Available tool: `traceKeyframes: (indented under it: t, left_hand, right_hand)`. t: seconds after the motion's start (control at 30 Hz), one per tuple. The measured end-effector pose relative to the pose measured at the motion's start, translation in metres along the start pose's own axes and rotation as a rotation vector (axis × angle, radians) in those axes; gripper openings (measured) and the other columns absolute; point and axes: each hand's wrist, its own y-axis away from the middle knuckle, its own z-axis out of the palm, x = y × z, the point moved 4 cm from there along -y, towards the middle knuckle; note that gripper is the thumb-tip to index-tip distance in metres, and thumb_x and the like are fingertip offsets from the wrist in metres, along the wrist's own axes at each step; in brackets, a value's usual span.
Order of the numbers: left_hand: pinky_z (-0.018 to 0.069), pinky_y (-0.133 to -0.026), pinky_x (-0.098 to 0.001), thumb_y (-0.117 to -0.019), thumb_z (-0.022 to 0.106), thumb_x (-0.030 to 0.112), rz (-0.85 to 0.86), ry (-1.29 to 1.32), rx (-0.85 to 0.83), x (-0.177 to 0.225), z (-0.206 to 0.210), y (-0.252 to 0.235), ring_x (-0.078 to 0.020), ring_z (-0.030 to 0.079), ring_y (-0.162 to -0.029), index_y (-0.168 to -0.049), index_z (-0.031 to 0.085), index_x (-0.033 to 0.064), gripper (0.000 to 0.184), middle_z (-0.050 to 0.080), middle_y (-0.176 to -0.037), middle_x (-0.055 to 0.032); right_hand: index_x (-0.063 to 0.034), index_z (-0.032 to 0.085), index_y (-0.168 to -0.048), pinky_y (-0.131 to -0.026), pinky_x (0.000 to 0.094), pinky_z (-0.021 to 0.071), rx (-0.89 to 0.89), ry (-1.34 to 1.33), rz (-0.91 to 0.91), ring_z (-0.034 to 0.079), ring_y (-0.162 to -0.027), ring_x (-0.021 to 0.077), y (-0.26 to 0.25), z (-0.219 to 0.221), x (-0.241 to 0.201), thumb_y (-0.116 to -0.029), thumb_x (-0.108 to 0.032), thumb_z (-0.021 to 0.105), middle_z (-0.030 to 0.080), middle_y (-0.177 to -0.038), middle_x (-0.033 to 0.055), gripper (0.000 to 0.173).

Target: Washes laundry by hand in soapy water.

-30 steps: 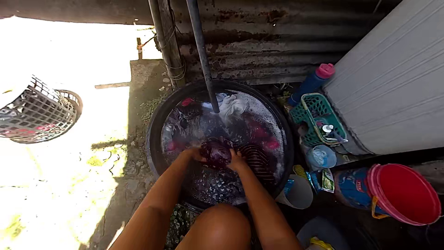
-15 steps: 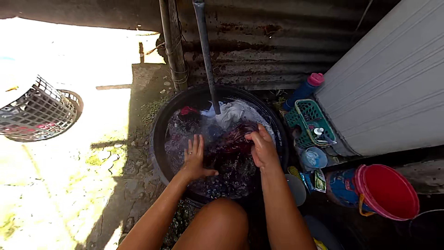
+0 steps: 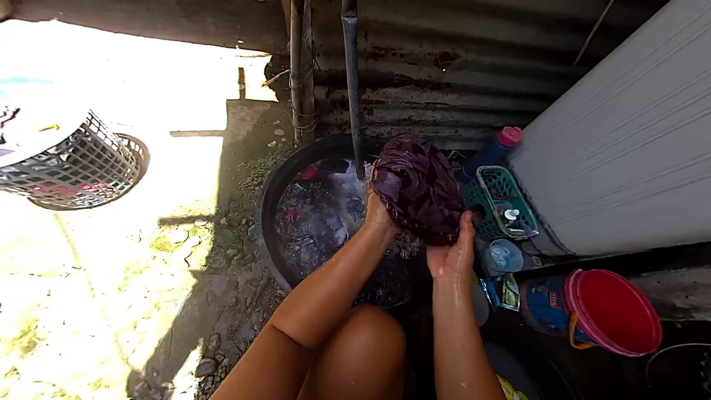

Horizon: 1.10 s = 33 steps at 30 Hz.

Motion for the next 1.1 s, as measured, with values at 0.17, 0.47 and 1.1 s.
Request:
traceKeyframes:
  t: [0.17,0.47,1.1]
  left_hand:
    - [0.0481,-0.102,-0.0330,-0.1026,0.052,0.009,-0.123,-0.129,-0.146,-0.045,0.004,0.014,-0.0171,0.058,-0.118,-0.137,0.052,-0.0002,0.035,0.060,-0.127,-0.0142]
    - [0.0584,-0.091,-0.0434,-0.0864,0.074,0.018,-0.579,-0.369,-0.634,-0.044,-0.100,0.009,-0.0199,0.065,-0.113,-0.153,0.031,0.0191,0.079,0.061,-0.133,-0.0046]
    - [0.0503,-0.103,-0.0346,-0.0765,0.080,0.016,0.577,-0.805,-0.967,0.005,0.009,-0.019,-0.0203,0.067,-0.111,-0.118,0.071,-0.0058,0.048,0.072,-0.115,-0.0176]
  right_hand:
    - [-0.0235,0.056,-0.127,-0.092,0.0430,0.0553,-0.099,-0.334,0.194,0.065,-0.110,0.0158,0.004,0.007,0.061,-0.0979,-0.076,0.010,0.068,-0.114,0.0003,0.076]
    - [-0.0064,0.050,-0.129,-0.096,0.0396,0.0573,-0.014,0.011,-0.374,0.066,-0.108,0.0148,-0.034,0.033,-0.035,-0.1080,-0.017,0.039,0.066,-0.112,0.0063,0.026]
    - [-0.0039,0.057,-0.117,-0.080,0.0194,0.0545,-0.228,0.324,0.162,0.063,-0.088,0.0013,-0.031,-0.007,0.022,-0.1088,-0.004,0.033,0.065,-0.095,-0.0010,0.026]
